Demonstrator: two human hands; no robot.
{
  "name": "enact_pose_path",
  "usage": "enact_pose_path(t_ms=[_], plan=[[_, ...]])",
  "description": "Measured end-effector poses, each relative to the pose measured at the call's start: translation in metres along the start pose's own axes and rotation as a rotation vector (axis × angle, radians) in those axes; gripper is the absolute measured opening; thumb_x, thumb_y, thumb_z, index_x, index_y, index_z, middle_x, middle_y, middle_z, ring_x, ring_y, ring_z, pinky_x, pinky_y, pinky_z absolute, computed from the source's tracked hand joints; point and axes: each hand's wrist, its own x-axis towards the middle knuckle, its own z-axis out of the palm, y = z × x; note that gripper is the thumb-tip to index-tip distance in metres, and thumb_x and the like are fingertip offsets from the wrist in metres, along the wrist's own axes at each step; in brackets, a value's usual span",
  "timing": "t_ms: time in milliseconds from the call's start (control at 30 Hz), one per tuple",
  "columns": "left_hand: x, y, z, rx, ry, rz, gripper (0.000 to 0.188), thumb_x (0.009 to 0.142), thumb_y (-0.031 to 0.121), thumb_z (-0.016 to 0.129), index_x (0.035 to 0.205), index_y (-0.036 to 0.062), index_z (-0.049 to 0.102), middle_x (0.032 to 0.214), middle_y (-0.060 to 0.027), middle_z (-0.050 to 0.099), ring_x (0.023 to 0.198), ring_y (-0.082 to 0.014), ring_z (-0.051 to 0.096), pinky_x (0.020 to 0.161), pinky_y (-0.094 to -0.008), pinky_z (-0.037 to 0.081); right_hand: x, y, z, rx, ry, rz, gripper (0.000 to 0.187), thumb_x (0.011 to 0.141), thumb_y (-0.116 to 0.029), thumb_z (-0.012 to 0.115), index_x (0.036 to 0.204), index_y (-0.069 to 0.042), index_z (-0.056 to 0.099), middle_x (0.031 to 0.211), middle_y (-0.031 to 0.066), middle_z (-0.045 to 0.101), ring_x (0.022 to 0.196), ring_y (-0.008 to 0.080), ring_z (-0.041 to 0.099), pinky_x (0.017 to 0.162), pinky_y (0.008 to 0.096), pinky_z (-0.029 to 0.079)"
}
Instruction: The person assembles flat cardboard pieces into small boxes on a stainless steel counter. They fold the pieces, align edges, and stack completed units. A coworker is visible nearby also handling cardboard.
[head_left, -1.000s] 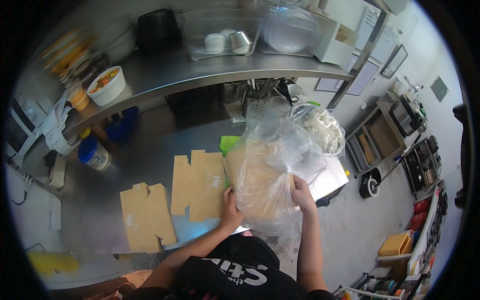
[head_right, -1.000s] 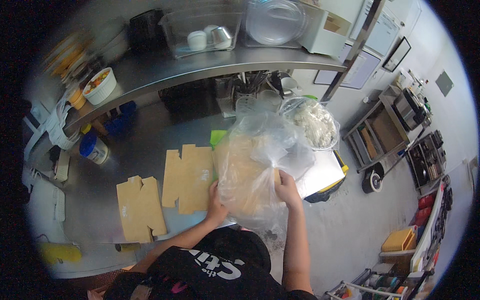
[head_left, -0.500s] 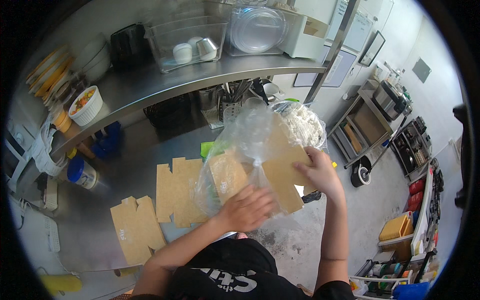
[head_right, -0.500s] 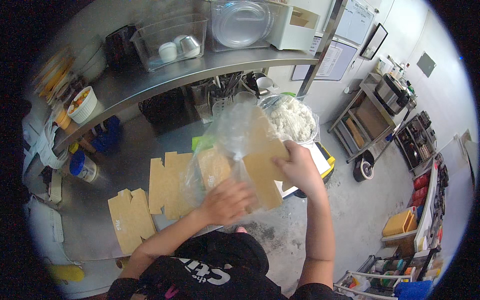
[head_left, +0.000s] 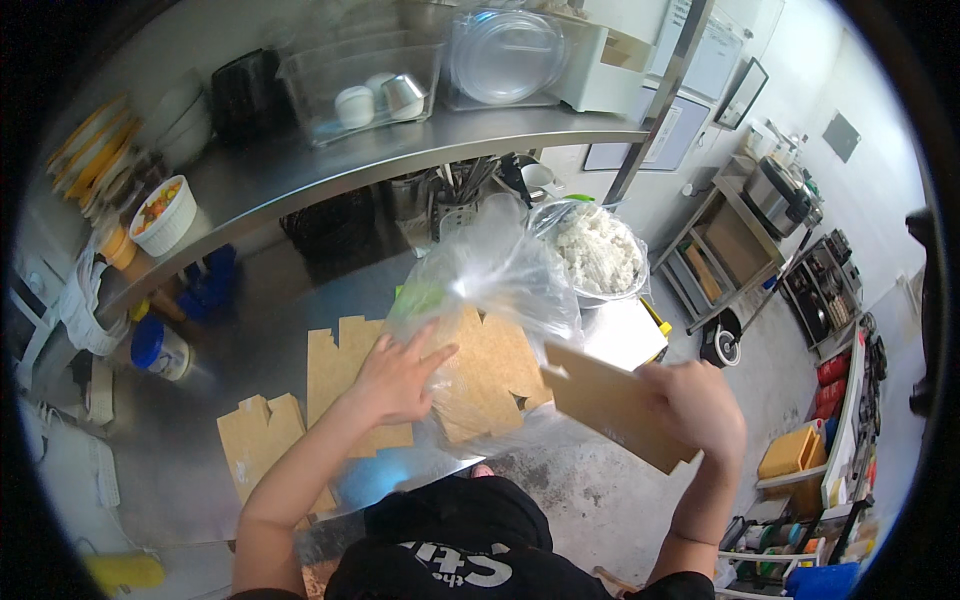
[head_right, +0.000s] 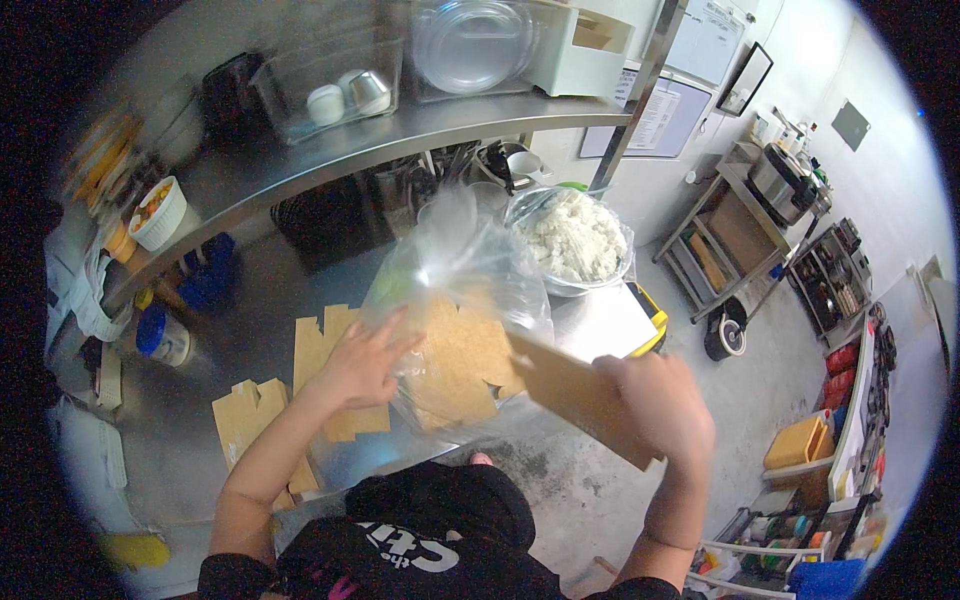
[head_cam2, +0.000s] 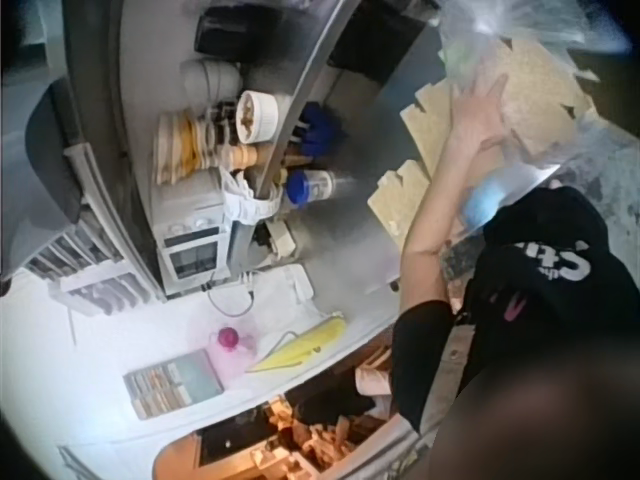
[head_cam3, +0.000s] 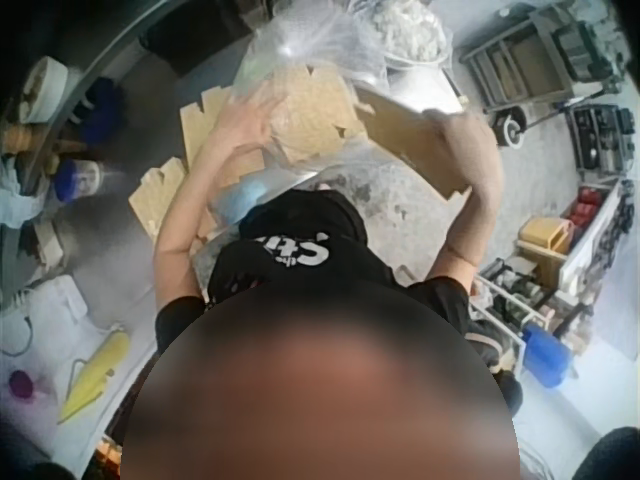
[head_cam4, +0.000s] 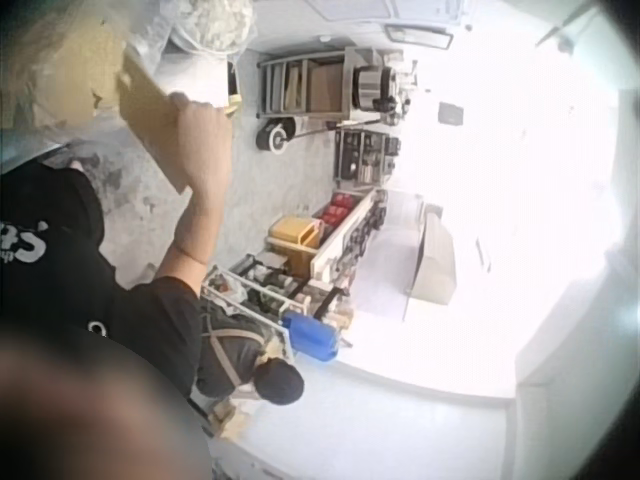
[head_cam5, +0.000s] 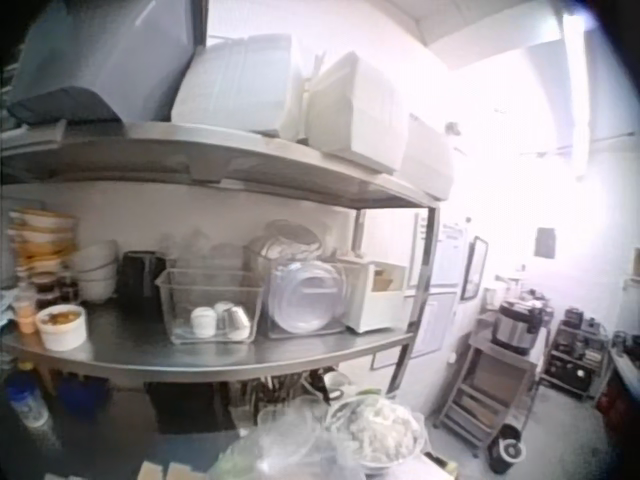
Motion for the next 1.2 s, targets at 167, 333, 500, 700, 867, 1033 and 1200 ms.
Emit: enact_pose_path(t_ms=[167,333,500,700,867,1033,1200], plan=[[0.024,-0.008,-0.036,-0.464,-0.139,0.017,0.071,0.073,0.022,0.062,0.140,0.0123,0.041,0.138,-0.0208,0.045,0.127,-0.0344,0.042,0.108,-0.0447,0.028,-0.031,-0.006,-0.045,0.330,0.228,-0.247,0.031,0.066,-0.015,0.071,0.097,-0.010,0.068,0.062,0.0082,0.060,0.060,0.0293,0.062,0.056,0.0379,0.049],[-0.001,0.011,-0.103,-1.069,0.036,0.262,0.061,0.076,0.026,0.067,0.132,0.0115,0.049,0.133,-0.0166,0.051,0.120,-0.0330,0.051,0.101,-0.0409,0.039,-0.003,-0.048,-0.051,0.189,0.151,-0.511,0.026,0.072,-0.016,0.069,0.098,-0.013,0.068,0.064,0.0025,0.060,0.056,0.0211,0.061,0.051,0.0324,0.047],[-0.045,0.040,-0.124,-0.367,-0.331,0.018,0.050,0.074,0.032,0.075,0.113,0.0037,0.063,0.099,-0.0141,0.069,0.090,-0.0283,0.068,0.078,-0.0350,0.052,0.044,-0.106,-0.013,0.237,0.331,-0.791,0.026,0.068,-0.011,0.068,0.094,-0.014,0.069,0.066,-0.0006,0.060,0.057,0.0165,0.059,0.050,0.0300,0.045],[-0.143,-0.037,-0.077,-0.770,0.312,-0.613,0.031,0.082,0.011,0.068,0.110,-0.0003,0.060,0.095,-0.0135,0.068,0.086,-0.0222,0.066,0.079,-0.0304,0.050,0.110,-0.047,0.093,0.956,0.538,0.121,0.013,0.083,-0.011,0.065,0.089,0.000,0.067,0.080,0.0118,0.067,0.070,0.0151,0.062,0.065,0.0268,0.048],[-0.189,-0.090,0.012,-1.015,0.617,-0.882,0.044,0.084,0.007,0.066,0.122,-0.0055,0.048,0.116,-0.0107,0.059,0.107,-0.0174,0.055,0.091,-0.0306,0.045,0.100,-0.038,0.224,0.764,0.281,0.259,0.030,0.082,-0.016,0.067,0.105,0.004,0.065,0.083,0.0162,0.063,0.070,0.0210,0.061,0.067,0.0309,0.050],[-0.147,-0.093,0.061,-1.027,0.457,-0.988,0.051,0.082,0.011,0.068,0.126,-0.0037,0.046,0.121,-0.0168,0.056,0.112,-0.0241,0.053,0.094,-0.0340,0.043,0.098,-0.053,0.256,0.550,0.282,0.418,0.054,0.076,-0.033,0.072,0.112,0.005,0.060,0.109,0.0224,0.057,0.101,0.0345,0.056,0.087,0.0425,0.045],[-0.097,-0.035,0.056,-0.077,0.383,-0.899,0.066,0.076,0.023,0.074,0.129,-0.0011,0.043,0.134,-0.0241,0.037,0.123,-0.0412,0.038,0.101,-0.0470,0.034,0.093,-0.074,0.237,0.495,0.204,0.449,0.063,0.072,-0.036,0.071,0.119,0.003,0.056,0.115,0.0218,0.055,0.107,0.0372,0.052,0.090,0.0462,0.043]])
